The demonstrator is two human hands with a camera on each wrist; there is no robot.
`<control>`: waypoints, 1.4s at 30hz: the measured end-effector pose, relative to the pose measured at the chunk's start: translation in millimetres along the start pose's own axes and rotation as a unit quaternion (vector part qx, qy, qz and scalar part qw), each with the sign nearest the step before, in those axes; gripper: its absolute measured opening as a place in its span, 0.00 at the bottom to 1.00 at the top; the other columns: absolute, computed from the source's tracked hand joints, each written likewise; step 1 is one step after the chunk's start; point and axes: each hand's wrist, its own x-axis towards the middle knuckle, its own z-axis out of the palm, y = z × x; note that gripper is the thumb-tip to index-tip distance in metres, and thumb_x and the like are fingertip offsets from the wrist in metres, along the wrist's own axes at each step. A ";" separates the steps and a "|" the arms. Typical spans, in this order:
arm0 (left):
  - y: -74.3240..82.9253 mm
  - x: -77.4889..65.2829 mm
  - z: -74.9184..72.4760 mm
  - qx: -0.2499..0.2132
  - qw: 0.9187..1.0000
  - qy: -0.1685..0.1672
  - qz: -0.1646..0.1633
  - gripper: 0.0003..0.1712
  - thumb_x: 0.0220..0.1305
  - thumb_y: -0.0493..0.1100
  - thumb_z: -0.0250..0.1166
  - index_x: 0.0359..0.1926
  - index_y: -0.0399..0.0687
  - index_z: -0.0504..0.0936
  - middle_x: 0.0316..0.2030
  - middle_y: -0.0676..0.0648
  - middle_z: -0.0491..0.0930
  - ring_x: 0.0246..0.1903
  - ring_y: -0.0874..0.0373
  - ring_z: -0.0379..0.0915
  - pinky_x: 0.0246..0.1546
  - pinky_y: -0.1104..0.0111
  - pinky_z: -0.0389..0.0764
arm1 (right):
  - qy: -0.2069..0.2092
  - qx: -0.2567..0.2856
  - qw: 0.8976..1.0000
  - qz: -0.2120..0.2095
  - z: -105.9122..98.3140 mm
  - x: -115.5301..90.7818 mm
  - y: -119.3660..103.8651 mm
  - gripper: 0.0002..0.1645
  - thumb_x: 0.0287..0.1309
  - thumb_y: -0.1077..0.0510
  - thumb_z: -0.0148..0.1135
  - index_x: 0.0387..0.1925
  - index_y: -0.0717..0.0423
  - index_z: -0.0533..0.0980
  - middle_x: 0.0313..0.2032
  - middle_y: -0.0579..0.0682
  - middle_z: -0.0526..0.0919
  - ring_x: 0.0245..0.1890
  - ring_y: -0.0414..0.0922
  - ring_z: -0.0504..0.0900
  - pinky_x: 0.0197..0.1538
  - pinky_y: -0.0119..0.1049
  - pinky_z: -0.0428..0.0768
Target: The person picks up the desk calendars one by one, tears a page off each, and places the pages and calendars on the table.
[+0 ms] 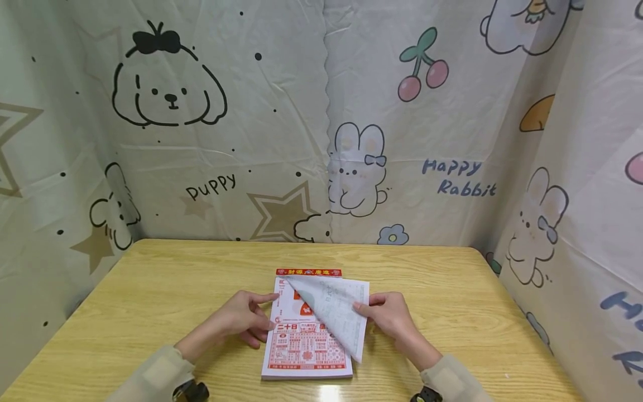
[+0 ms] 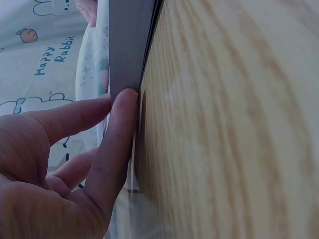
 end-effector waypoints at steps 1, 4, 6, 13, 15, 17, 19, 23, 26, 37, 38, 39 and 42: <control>-0.1 0.0 0.0 0.000 1.000 0.000 0.000 0.44 0.58 0.30 0.77 0.75 0.39 0.72 0.28 0.39 0.86 0.22 0.53 0.85 0.24 0.58 0.91 | -0.001 0.000 1.000 -0.001 0.0 -0.1 -0.3 0.15 0.59 0.58 0.79 0.40 0.69 0.87 0.30 0.49 0.87 0.29 0.43 0.82 0.30 0.34 0.82; 0.0 -0.2 0.0 0.001 1.000 0.003 0.000 0.44 0.58 0.30 0.77 0.75 0.39 0.72 0.27 0.39 0.86 0.22 0.53 0.85 0.24 0.58 0.91 | -0.002 0.001 1.000 -0.002 0.0 0.3 -0.4 0.15 0.60 0.58 0.78 0.39 0.68 0.87 0.30 0.49 0.87 0.29 0.43 0.83 0.30 0.35 0.82; 0.0 -0.3 0.3 0.002 1.000 0.005 -0.001 0.44 0.58 0.30 0.77 0.75 0.39 0.72 0.27 0.40 0.86 0.22 0.53 0.85 0.24 0.58 0.91 | -0.003 0.001 1.000 -0.004 0.0 0.2 -0.7 0.15 0.60 0.58 0.78 0.39 0.68 0.87 0.30 0.49 0.87 0.29 0.43 0.83 0.30 0.35 0.82; -0.2 -0.2 1.5 0.003 1.000 0.011 -0.001 0.44 0.57 0.29 0.77 0.75 0.38 0.72 0.27 0.39 0.86 0.21 0.53 0.85 0.24 0.59 0.91 | -0.002 0.002 1.000 -0.001 -0.3 -2.2 -1.1 0.14 0.59 0.59 0.78 0.39 0.68 0.87 0.30 0.49 0.87 0.29 0.43 0.82 0.31 0.34 0.82; -0.3 -0.2 1.8 0.005 1.000 0.011 -0.001 0.44 0.57 0.29 0.77 0.75 0.38 0.72 0.27 0.39 0.86 0.21 0.53 0.85 0.24 0.59 0.91 | -0.002 0.001 1.000 0.000 -0.6 -2.2 -0.4 0.15 0.60 0.58 0.78 0.39 0.68 0.87 0.31 0.50 0.87 0.30 0.43 0.83 0.31 0.34 0.82; -0.2 0.0 2.0 0.006 1.000 0.011 -0.002 0.44 0.58 0.29 0.77 0.75 0.38 0.72 0.27 0.40 0.86 0.22 0.53 0.85 0.24 0.59 0.91 | -0.004 -0.001 1.000 0.000 -1.3 -2.0 0.2 0.15 0.60 0.58 0.78 0.39 0.68 0.87 0.31 0.50 0.87 0.30 0.43 0.83 0.31 0.35 0.82; 0.1 0.2 2.4 0.007 1.000 0.010 -0.002 0.43 0.58 0.30 0.77 0.75 0.38 0.73 0.27 0.39 0.86 0.22 0.53 0.85 0.24 0.59 0.91 | -0.003 -0.003 1.000 0.003 -2.2 -1.6 0.5 0.15 0.60 0.57 0.78 0.39 0.67 0.87 0.32 0.49 0.87 0.31 0.43 0.82 0.32 0.35 0.82; 0.9 0.5 3.0 0.008 1.000 0.010 -0.001 0.43 0.58 0.30 0.77 0.74 0.38 0.73 0.28 0.39 0.85 0.22 0.53 0.85 0.24 0.58 0.91 | -0.009 0.014 1.000 0.007 -3.5 0.5 -0.9 0.18 0.60 0.57 0.78 0.45 0.68 0.86 0.33 0.49 0.87 0.31 0.43 0.80 0.31 0.34 0.81; 1.2 0.1 3.1 0.011 1.000 0.013 -0.003 0.43 0.58 0.29 0.77 0.74 0.37 0.73 0.28 0.39 0.85 0.21 0.53 0.85 0.24 0.58 0.91 | -0.015 0.045 0.999 0.006 -3.5 3.2 -3.7 0.25 0.61 0.58 0.77 0.54 0.70 0.82 0.35 0.51 0.88 0.31 0.43 0.81 0.31 0.35 0.82; 0.9 -0.5 3.7 0.006 1.000 0.012 -0.003 0.45 0.56 0.28 0.77 0.75 0.37 0.72 0.28 0.39 0.85 0.21 0.53 0.84 0.24 0.58 0.91 | 0.007 0.064 0.998 -0.016 -5.4 10.2 -3.6 0.29 0.70 0.55 0.71 0.63 0.71 0.75 0.38 0.55 0.90 0.33 0.44 0.86 0.35 0.38 0.87; 1.0 -0.6 3.6 0.007 1.000 0.012 -0.003 0.45 0.56 0.29 0.77 0.75 0.37 0.72 0.28 0.39 0.85 0.21 0.53 0.84 0.24 0.58 0.91 | 0.009 0.064 0.998 -0.018 -5.9 10.2 -3.5 0.29 0.70 0.55 0.70 0.62 0.72 0.76 0.38 0.55 0.90 0.33 0.44 0.86 0.35 0.38 0.87; 1.2 -0.7 3.5 0.008 1.000 0.013 -0.003 0.44 0.56 0.29 0.77 0.75 0.37 0.72 0.28 0.39 0.85 0.21 0.53 0.84 0.24 0.58 0.91 | 0.011 0.063 0.998 -0.019 -6.3 10.3 -3.2 0.28 0.70 0.55 0.70 0.62 0.71 0.76 0.38 0.55 0.90 0.33 0.44 0.86 0.35 0.39 0.87; 1.7 -1.0 3.4 0.011 1.000 0.013 -0.002 0.44 0.56 0.29 0.77 0.75 0.37 0.72 0.28 0.39 0.85 0.21 0.53 0.84 0.24 0.58 0.91 | 0.016 0.061 0.998 -0.019 -7.0 10.2 -2.6 0.25 0.69 0.55 0.71 0.58 0.70 0.78 0.36 0.55 0.90 0.32 0.45 0.86 0.34 0.39 0.86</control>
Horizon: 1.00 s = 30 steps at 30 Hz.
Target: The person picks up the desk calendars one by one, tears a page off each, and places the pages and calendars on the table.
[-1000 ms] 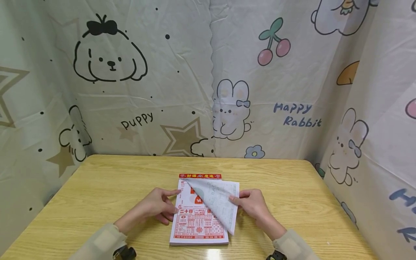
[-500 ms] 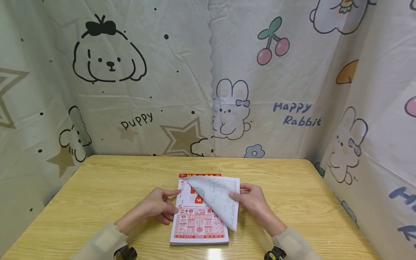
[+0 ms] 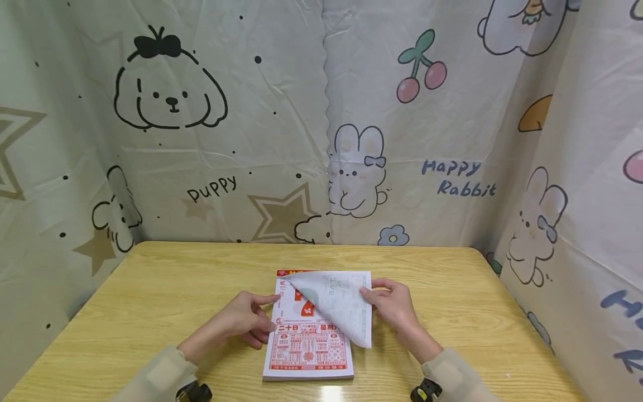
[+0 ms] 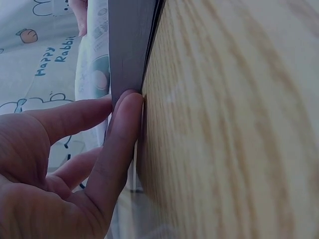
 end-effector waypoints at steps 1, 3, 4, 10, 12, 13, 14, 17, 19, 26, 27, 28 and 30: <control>-0.2 -0.1 0.0 0.000 1.000 0.000 0.000 0.44 0.56 0.29 0.77 0.75 0.37 0.72 0.28 0.39 0.85 0.21 0.53 0.84 0.24 0.58 0.91 | 0.000 -0.002 1.000 0.000 0.0 -0.2 0.4 0.24 0.69 0.55 0.71 0.56 0.70 0.79 0.36 0.55 0.90 0.31 0.45 0.85 0.34 0.39 0.85; -0.8 0.0 0.2 -0.001 1.000 -0.001 0.001 0.44 0.56 0.28 0.77 0.75 0.37 0.72 0.27 0.39 0.85 0.21 0.53 0.84 0.24 0.58 0.91 | 0.003 -0.005 1.000 0.005 0.1 -0.5 1.7 0.20 0.68 0.56 0.71 0.52 0.69 0.80 0.34 0.54 0.90 0.31 0.45 0.85 0.33 0.38 0.85; -1.1 0.0 0.2 -0.002 1.000 -0.002 0.002 0.44 0.56 0.28 0.77 0.75 0.37 0.72 0.27 0.39 0.85 0.21 0.53 0.84 0.24 0.58 0.91 | 0.004 -0.007 1.000 0.007 0.2 -0.6 2.2 0.19 0.68 0.57 0.72 0.50 0.68 0.80 0.33 0.54 0.90 0.30 0.45 0.85 0.32 0.38 0.84; -1.5 0.2 0.1 -0.001 1.000 0.006 -0.003 0.44 0.56 0.28 0.77 0.74 0.37 0.73 0.27 0.39 0.85 0.20 0.53 0.84 0.23 0.59 0.91 | -0.002 -0.013 1.000 0.006 0.2 -1.2 5.8 0.13 0.67 0.59 0.72 0.43 0.67 0.81 0.30 0.54 0.89 0.28 0.45 0.84 0.27 0.35 0.82; -0.7 0.1 0.3 0.004 1.000 0.011 -0.006 0.43 0.56 0.28 0.77 0.73 0.37 0.74 0.27 0.39 0.85 0.20 0.53 0.84 0.23 0.59 0.91 | -0.004 -0.013 1.000 0.006 0.0 -1.7 6.6 0.13 0.67 0.59 0.72 0.43 0.67 0.81 0.29 0.54 0.89 0.27 0.45 0.84 0.26 0.34 0.81; -0.3 0.3 0.6 0.006 1.000 0.013 -0.008 0.43 0.56 0.28 0.77 0.73 0.37 0.74 0.27 0.39 0.85 0.20 0.53 0.84 0.23 0.59 0.91 | -0.005 -0.014 1.000 0.005 0.0 -1.9 7.0 0.13 0.67 0.59 0.72 0.42 0.67 0.81 0.28 0.54 0.89 0.27 0.44 0.84 0.25 0.33 0.81; 0.3 0.3 0.8 0.009 1.000 0.015 -0.010 0.43 0.56 0.28 0.77 0.73 0.37 0.74 0.27 0.39 0.85 0.20 0.53 0.84 0.23 0.59 0.91 | -0.005 -0.015 1.000 0.007 -0.1 -2.1 7.3 0.13 0.67 0.59 0.72 0.42 0.67 0.81 0.28 0.54 0.88 0.26 0.44 0.83 0.24 0.33 0.80; 1.2 0.5 1.2 0.014 1.000 0.019 -0.012 0.42 0.56 0.28 0.78 0.73 0.38 0.75 0.27 0.39 0.85 0.20 0.53 0.85 0.23 0.60 0.91 | -0.006 -0.016 1.000 0.011 -0.5 -2.1 7.9 0.12 0.66 0.59 0.72 0.41 0.66 0.81 0.27 0.53 0.88 0.25 0.43 0.82 0.24 0.31 0.78; 1.4 0.6 1.3 0.015 1.000 0.020 -0.010 0.43 0.56 0.28 0.78 0.73 0.38 0.75 0.27 0.39 0.85 0.20 0.53 0.85 0.23 0.59 0.91 | -0.007 -0.017 1.000 0.013 -0.9 -1.7 8.0 0.12 0.66 0.60 0.72 0.40 0.66 0.80 0.25 0.51 0.87 0.24 0.42 0.81 0.23 0.30 0.76; 1.3 0.9 1.2 0.012 1.000 0.014 -0.009 0.42 0.57 0.28 0.77 0.73 0.38 0.74 0.27 0.39 0.85 0.20 0.53 0.84 0.23 0.60 0.91 | -0.009 -0.044 0.998 0.035 -6.6 -0.4 11.7 0.11 0.66 0.59 0.72 0.36 0.63 0.79 0.24 0.47 0.78 0.23 0.41 0.72 0.24 0.30 0.72; 1.2 1.0 1.3 0.012 1.000 0.014 -0.010 0.42 0.57 0.28 0.77 0.73 0.38 0.74 0.27 0.39 0.85 0.20 0.53 0.84 0.23 0.60 0.91 | -0.008 -0.047 0.998 0.038 -7.9 0.1 12.6 0.11 0.67 0.58 0.71 0.36 0.63 0.79 0.25 0.47 0.78 0.23 0.42 0.73 0.24 0.30 0.73; 1.1 1.0 1.2 0.012 1.000 0.014 -0.011 0.42 0.57 0.28 0.77 0.73 0.38 0.74 0.27 0.39 0.85 0.20 0.54 0.84 0.23 0.60 0.91 | -0.006 -0.049 0.998 0.040 -9.1 0.6 13.7 0.12 0.67 0.58 0.71 0.36 0.63 0.79 0.25 0.48 0.78 0.24 0.42 0.73 0.24 0.30 0.73; 0.6 0.9 0.8 0.012 1.000 0.016 -0.012 0.42 0.57 0.28 0.77 0.73 0.37 0.74 0.27 0.39 0.85 0.20 0.54 0.84 0.23 0.60 0.91 | -0.001 -0.052 0.998 0.046 -11.3 0.9 15.1 0.11 0.67 0.58 0.71 0.36 0.63 0.79 0.26 0.48 0.79 0.24 0.42 0.74 0.24 0.30 0.74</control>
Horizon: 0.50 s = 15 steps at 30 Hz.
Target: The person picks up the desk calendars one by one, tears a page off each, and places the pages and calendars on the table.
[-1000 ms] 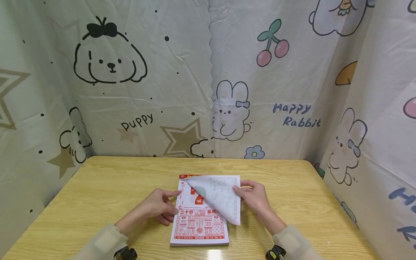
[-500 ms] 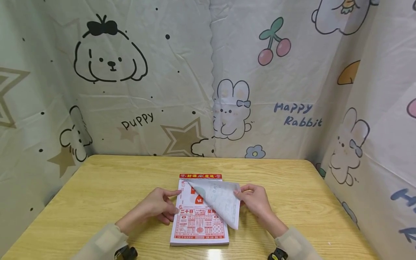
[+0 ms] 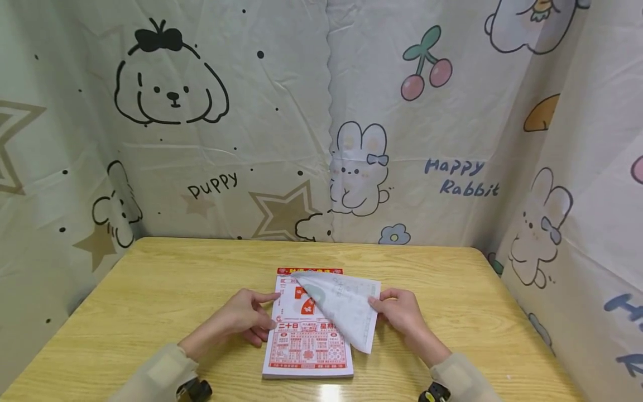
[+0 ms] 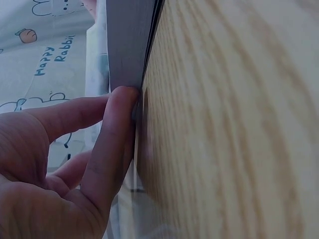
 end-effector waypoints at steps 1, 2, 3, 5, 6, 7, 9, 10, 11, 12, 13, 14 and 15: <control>-0.1 0.1 -0.3 0.001 1.000 0.001 0.000 0.42 0.57 0.28 0.77 0.73 0.37 0.74 0.27 0.39 0.85 0.20 0.54 0.84 0.23 0.60 0.91 | 0.001 0.001 1.000 0.001 -0.9 0.1 0.6 0.11 0.67 0.59 0.71 0.36 0.63 0.79 0.26 0.48 0.80 0.24 0.42 0.74 0.24 0.30 0.74; 0.0 0.1 -0.4 0.001 1.000 0.001 0.000 0.42 0.57 0.28 0.77 0.73 0.37 0.74 0.27 0.39 0.85 0.20 0.53 0.84 0.23 0.60 0.91 | 0.001 0.002 1.000 0.001 -1.8 0.1 0.8 0.12 0.67 0.58 0.71 0.37 0.64 0.79 0.26 0.48 0.80 0.24 0.42 0.74 0.24 0.30 0.75; -0.1 0.2 -0.7 0.001 1.000 0.002 0.001 0.43 0.57 0.28 0.77 0.73 0.37 0.74 0.27 0.39 0.84 0.20 0.53 0.84 0.23 0.59 0.91 | 0.001 0.004 1.000 -0.001 -2.6 0.2 0.7 0.12 0.66 0.58 0.72 0.37 0.64 0.79 0.26 0.48 0.80 0.23 0.41 0.74 0.24 0.30 0.75; -0.2 0.5 -1.0 -0.001 1.000 0.001 0.002 0.43 0.57 0.28 0.77 0.73 0.37 0.73 0.28 0.38 0.84 0.20 0.53 0.84 0.23 0.59 0.91 | 0.001 0.006 1.000 -0.003 -4.1 0.0 0.3 0.13 0.66 0.57 0.72 0.38 0.64 0.79 0.25 0.48 0.79 0.23 0.41 0.73 0.23 0.30 0.74; -0.1 0.7 -1.0 -0.002 1.000 0.000 0.002 0.43 0.57 0.28 0.77 0.74 0.37 0.73 0.28 0.38 0.84 0.20 0.53 0.84 0.23 0.59 0.91 | 0.001 0.007 1.000 -0.005 -4.7 -0.2 -0.1 0.13 0.66 0.57 0.73 0.38 0.64 0.79 0.24 0.48 0.78 0.22 0.41 0.72 0.23 0.30 0.73; -0.2 0.9 -1.2 -0.003 1.000 -0.001 0.004 0.43 0.57 0.28 0.77 0.74 0.37 0.73 0.28 0.38 0.84 0.20 0.53 0.85 0.23 0.59 0.91 | 0.001 0.008 1.000 -0.006 -5.4 -0.5 -0.4 0.14 0.66 0.56 0.73 0.39 0.64 0.80 0.23 0.48 0.77 0.22 0.41 0.72 0.23 0.30 0.73; -0.5 1.3 -1.2 -0.004 1.000 -0.003 0.006 0.43 0.57 0.28 0.77 0.74 0.37 0.73 0.28 0.38 0.85 0.20 0.53 0.85 0.23 0.59 0.91 | 0.001 0.008 1.000 -0.008 -6.3 -1.0 -0.6 0.15 0.65 0.55 0.74 0.40 0.64 0.80 0.21 0.47 0.75 0.22 0.42 0.71 0.23 0.31 0.72; -0.6 1.6 -1.2 -0.004 1.000 -0.005 0.006 0.43 0.57 0.28 0.77 0.74 0.37 0.73 0.28 0.38 0.85 0.20 0.53 0.85 0.23 0.59 0.91 | 0.002 0.008 1.000 -0.009 -6.5 -1.5 -0.5 0.16 0.65 0.55 0.74 0.40 0.64 0.80 0.21 0.47 0.75 0.22 0.42 0.71 0.23 0.31 0.72; -0.8 1.7 -1.3 -0.004 1.000 -0.006 0.007 0.43 0.57 0.28 0.77 0.74 0.37 0.73 0.28 0.38 0.85 0.20 0.53 0.85 0.23 0.59 0.91 | 0.002 0.008 1.000 -0.008 -6.6 -1.9 -0.2 0.16 0.65 0.55 0.74 0.40 0.64 0.80 0.20 0.47 0.75 0.21 0.41 0.71 0.23 0.31 0.72; -1.0 1.8 -1.5 -0.004 1.000 -0.007 0.008 0.43 0.57 0.28 0.77 0.73 0.37 0.73 0.28 0.39 0.85 0.20 0.53 0.84 0.23 0.59 0.91 | 0.002 0.010 1.000 -0.008 -6.5 -2.5 -0.2 0.16 0.65 0.55 0.74 0.41 0.64 0.80 0.20 0.47 0.75 0.21 0.41 0.71 0.23 0.31 0.71; -1.3 1.7 -1.7 -0.005 1.000 -0.009 0.009 0.43 0.57 0.28 0.77 0.73 0.37 0.73 0.28 0.39 0.85 0.20 0.53 0.84 0.24 0.59 0.91 | 0.002 0.012 1.000 -0.008 -6.3 -3.1 -0.1 0.15 0.65 0.56 0.74 0.41 0.65 0.80 0.20 0.47 0.76 0.21 0.41 0.71 0.23 0.31 0.71; -1.5 1.6 -1.9 -0.005 1.000 -0.011 0.010 0.43 0.57 0.28 0.77 0.73 0.36 0.73 0.28 0.39 0.85 0.20 0.53 0.84 0.24 0.59 0.91 | 0.002 0.014 1.000 -0.008 -6.0 -3.6 0.0 0.15 0.65 0.56 0.74 0.41 0.65 0.80 0.20 0.47 0.77 0.21 0.41 0.71 0.23 0.30 0.71; -1.7 1.4 -2.3 -0.004 1.000 -0.013 0.012 0.43 0.57 0.29 0.77 0.73 0.36 0.73 0.28 0.39 0.85 0.21 0.53 0.84 0.24 0.59 0.91 | 0.002 0.017 1.000 -0.008 -5.6 -3.9 0.1 0.15 0.65 0.57 0.74 0.41 0.65 0.80 0.20 0.47 0.78 0.21 0.41 0.71 0.23 0.30 0.71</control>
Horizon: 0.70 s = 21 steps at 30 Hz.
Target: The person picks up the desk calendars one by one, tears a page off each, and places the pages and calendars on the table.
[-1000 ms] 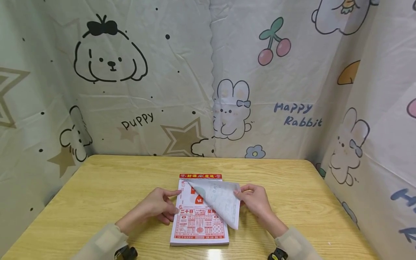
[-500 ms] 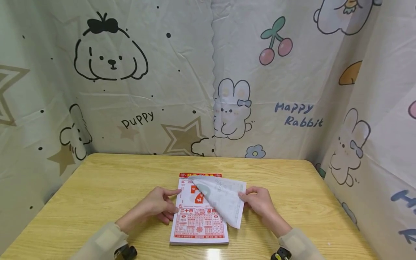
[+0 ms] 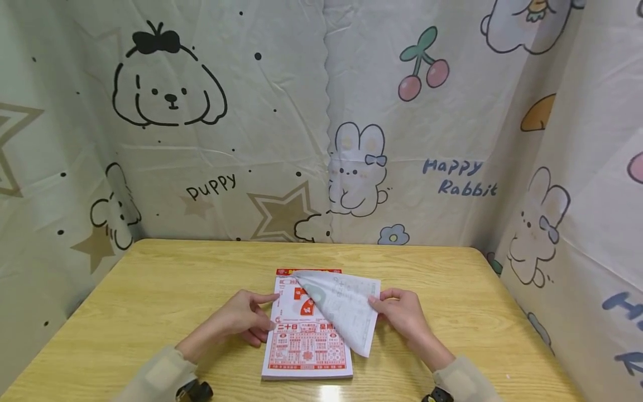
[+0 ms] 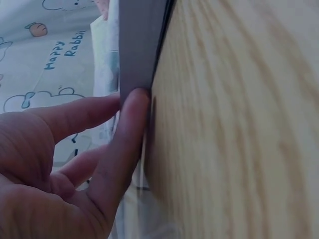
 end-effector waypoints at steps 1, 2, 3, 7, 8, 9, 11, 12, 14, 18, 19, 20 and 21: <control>-0.3 -0.4 -0.5 0.001 1.000 -0.002 0.002 0.43 0.57 0.29 0.77 0.74 0.36 0.73 0.28 0.39 0.85 0.21 0.53 0.84 0.24 0.59 0.91 | 0.000 0.003 1.000 0.000 0.6 -0.3 -0.3 0.15 0.65 0.58 0.74 0.42 0.66 0.80 0.21 0.48 0.79 0.20 0.41 0.70 0.22 0.30 0.70; -0.6 -0.9 -1.1 0.001 1.000 -0.005 0.004 0.43 0.57 0.29 0.77 0.74 0.36 0.73 0.28 0.39 0.85 0.21 0.53 0.84 0.24 0.59 0.91 | 0.001 0.006 1.000 -0.001 1.3 -0.4 -0.5 0.14 0.65 0.58 0.73 0.42 0.66 0.80 0.21 0.48 0.80 0.20 0.41 0.70 0.22 0.30 0.70; -0.9 -1.5 -1.8 0.002 1.000 -0.007 0.006 0.43 0.57 0.29 0.77 0.74 0.36 0.72 0.28 0.39 0.85 0.21 0.53 0.85 0.24 0.59 0.91 | 0.000 0.008 1.000 -0.003 1.7 -0.7 -0.8 0.14 0.65 0.58 0.73 0.42 0.66 0.80 0.22 0.48 0.82 0.20 0.41 0.70 0.22 0.30 0.70; -1.8 -2.9 -4.9 0.006 1.000 -0.022 0.011 0.45 0.58 0.29 0.77 0.76 0.37 0.70 0.30 0.40 0.84 0.23 0.53 0.85 0.23 0.61 0.91 | -0.005 0.017 1.000 -0.011 3.3 -1.0 -1.4 0.14 0.66 0.60 0.73 0.44 0.67 0.80 0.27 0.51 0.87 0.22 0.41 0.75 0.22 0.29 0.72; -2.0 -3.0 -5.6 0.005 1.000 -0.026 0.012 0.45 0.59 0.29 0.77 0.76 0.37 0.70 0.30 0.40 0.84 0.23 0.53 0.85 0.23 0.61 0.91 | -0.005 0.019 1.000 -0.013 3.5 -1.2 -1.4 0.14 0.66 0.60 0.73 0.44 0.68 0.80 0.28 0.51 0.88 0.23 0.41 0.76 0.22 0.29 0.72; -2.0 -2.9 -6.2 0.004 0.999 -0.030 0.013 0.45 0.59 0.29 0.77 0.76 0.37 0.69 0.31 0.40 0.84 0.24 0.53 0.86 0.23 0.61 0.91 | -0.006 0.020 1.000 -0.017 3.5 -1.1 -1.2 0.15 0.66 0.60 0.73 0.45 0.68 0.80 0.29 0.52 0.88 0.24 0.41 0.77 0.22 0.29 0.72; -2.3 -2.1 -7.2 -0.003 0.999 -0.037 0.012 0.46 0.59 0.28 0.77 0.77 0.38 0.69 0.32 0.39 0.83 0.24 0.52 0.86 0.24 0.61 0.91 | -0.004 0.021 1.000 -0.020 3.5 -1.4 -1.3 0.15 0.66 0.60 0.73 0.45 0.68 0.80 0.30 0.52 0.89 0.26 0.42 0.80 0.23 0.29 0.73; -2.4 -1.7 -7.5 -0.006 0.999 -0.039 0.013 0.46 0.59 0.27 0.77 0.77 0.38 0.69 0.33 0.39 0.83 0.25 0.52 0.86 0.24 0.61 0.91 | -0.002 0.021 1.000 -0.021 3.3 -1.4 -1.1 0.15 0.66 0.60 0.73 0.45 0.69 0.80 0.30 0.53 0.89 0.26 0.42 0.80 0.23 0.29 0.73; -2.5 -0.8 -7.6 -0.011 0.999 -0.041 0.012 0.46 0.59 0.27 0.77 0.77 0.39 0.69 0.33 0.39 0.82 0.25 0.52 0.86 0.24 0.60 0.91 | 0.000 0.019 0.999 -0.026 2.8 -1.9 -1.2 0.15 0.65 0.60 0.73 0.46 0.69 0.81 0.30 0.53 0.89 0.27 0.42 0.81 0.23 0.29 0.74; -3.2 0.2 -7.3 -0.018 0.999 -0.042 0.011 0.45 0.58 0.27 0.77 0.76 0.38 0.70 0.33 0.38 0.82 0.25 0.51 0.86 0.25 0.60 0.91 | 0.002 0.015 0.999 -0.029 1.9 -1.1 1.4 0.16 0.66 0.60 0.73 0.46 0.69 0.81 0.30 0.53 0.89 0.27 0.43 0.82 0.24 0.30 0.75; -3.4 0.1 -7.1 -0.020 0.999 -0.042 0.012 0.44 0.59 0.27 0.76 0.76 0.37 0.70 0.34 0.38 0.82 0.25 0.52 0.86 0.25 0.60 0.91 | 0.002 0.015 0.999 -0.031 1.8 -0.9 2.0 0.16 0.66 0.59 0.73 0.46 0.69 0.81 0.30 0.53 0.89 0.27 0.43 0.82 0.24 0.30 0.75; -3.6 0.2 -7.0 -0.023 0.999 -0.042 0.011 0.43 0.60 0.28 0.76 0.75 0.37 0.71 0.34 0.39 0.83 0.25 0.52 0.86 0.25 0.60 0.92 | 0.002 0.015 0.999 -0.032 1.7 -0.6 2.5 0.16 0.66 0.59 0.73 0.46 0.69 0.81 0.30 0.53 0.89 0.27 0.43 0.82 0.23 0.30 0.74; -3.9 0.2 -6.9 -0.026 0.999 -0.042 0.012 0.43 0.60 0.29 0.76 0.75 0.36 0.71 0.34 0.39 0.84 0.25 0.53 0.86 0.25 0.60 0.91 | 0.002 0.014 0.999 -0.032 1.7 -0.3 2.8 0.16 0.66 0.59 0.73 0.45 0.69 0.81 0.30 0.53 0.89 0.27 0.43 0.82 0.23 0.30 0.74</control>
